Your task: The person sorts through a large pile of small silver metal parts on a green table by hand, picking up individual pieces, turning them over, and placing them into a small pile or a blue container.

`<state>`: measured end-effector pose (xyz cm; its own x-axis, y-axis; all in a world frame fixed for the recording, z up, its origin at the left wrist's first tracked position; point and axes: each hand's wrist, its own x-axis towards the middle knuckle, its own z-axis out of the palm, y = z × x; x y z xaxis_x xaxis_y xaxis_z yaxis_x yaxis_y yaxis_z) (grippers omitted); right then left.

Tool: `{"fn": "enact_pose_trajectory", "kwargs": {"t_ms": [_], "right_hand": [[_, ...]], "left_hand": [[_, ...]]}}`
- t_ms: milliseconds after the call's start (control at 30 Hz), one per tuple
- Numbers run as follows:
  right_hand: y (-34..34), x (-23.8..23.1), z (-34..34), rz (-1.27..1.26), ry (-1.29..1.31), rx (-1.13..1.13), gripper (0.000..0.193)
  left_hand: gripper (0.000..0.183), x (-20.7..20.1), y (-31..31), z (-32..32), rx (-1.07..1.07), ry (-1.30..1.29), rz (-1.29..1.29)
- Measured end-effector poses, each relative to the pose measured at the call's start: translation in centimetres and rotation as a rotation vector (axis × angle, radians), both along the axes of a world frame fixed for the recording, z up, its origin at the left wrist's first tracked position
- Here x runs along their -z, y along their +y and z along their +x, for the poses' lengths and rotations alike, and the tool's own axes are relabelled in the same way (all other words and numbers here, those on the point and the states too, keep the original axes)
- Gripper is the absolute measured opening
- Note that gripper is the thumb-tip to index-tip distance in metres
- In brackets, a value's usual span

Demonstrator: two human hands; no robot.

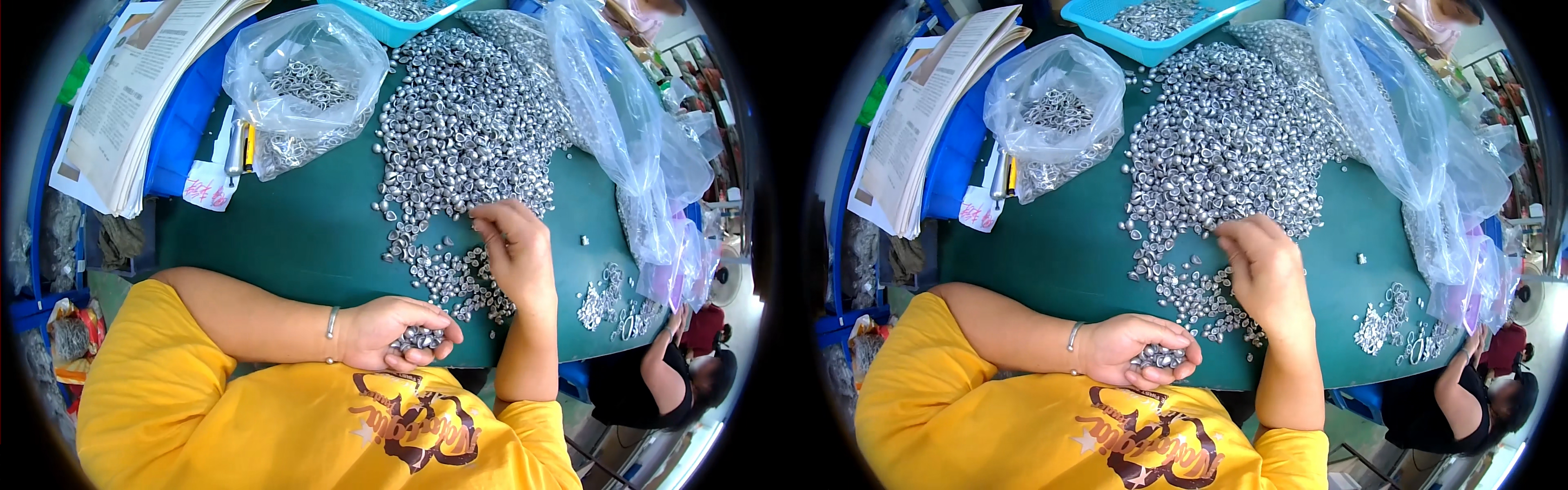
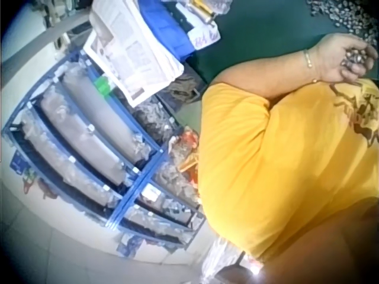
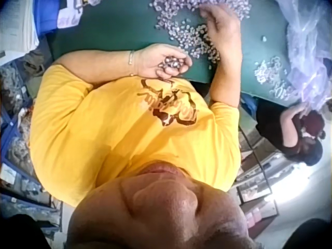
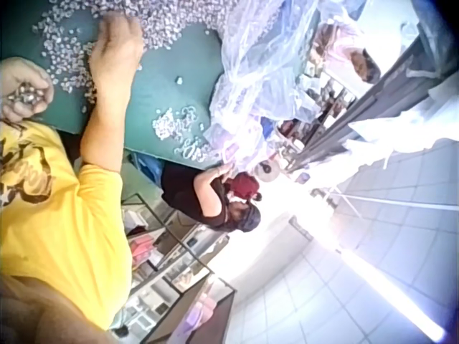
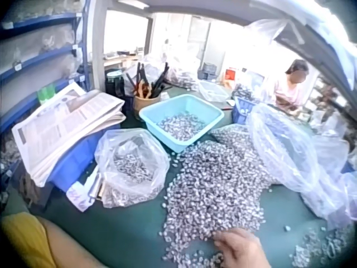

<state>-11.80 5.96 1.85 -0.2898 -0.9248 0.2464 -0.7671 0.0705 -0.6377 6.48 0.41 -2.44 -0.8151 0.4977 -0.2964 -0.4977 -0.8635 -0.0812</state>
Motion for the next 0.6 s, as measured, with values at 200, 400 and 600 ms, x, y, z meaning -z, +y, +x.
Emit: {"fn": "enact_pose_trajectory", "kwargs": {"t_ms": [200, 400, 600], "right_hand": [[0.1, 0.5, 0.8, 0.092, 0.109, -0.187, 0.016], [0.7, 0.7, -0.2, 0.172, -0.646, -0.083, 0.018], [0.6, 0.2, 0.2, 0.045, -0.913, -0.084, 0.039]], "left_hand": [[0.023, -0.1, -0.1, 0.0, 0.008, -0.033, -0.010], [0.021, -0.4, -0.1, -0.1, 0.010, -0.027, -0.036], [0.021, -0.3, -0.1, -0.1, 0.015, -0.018, -0.030]]}}
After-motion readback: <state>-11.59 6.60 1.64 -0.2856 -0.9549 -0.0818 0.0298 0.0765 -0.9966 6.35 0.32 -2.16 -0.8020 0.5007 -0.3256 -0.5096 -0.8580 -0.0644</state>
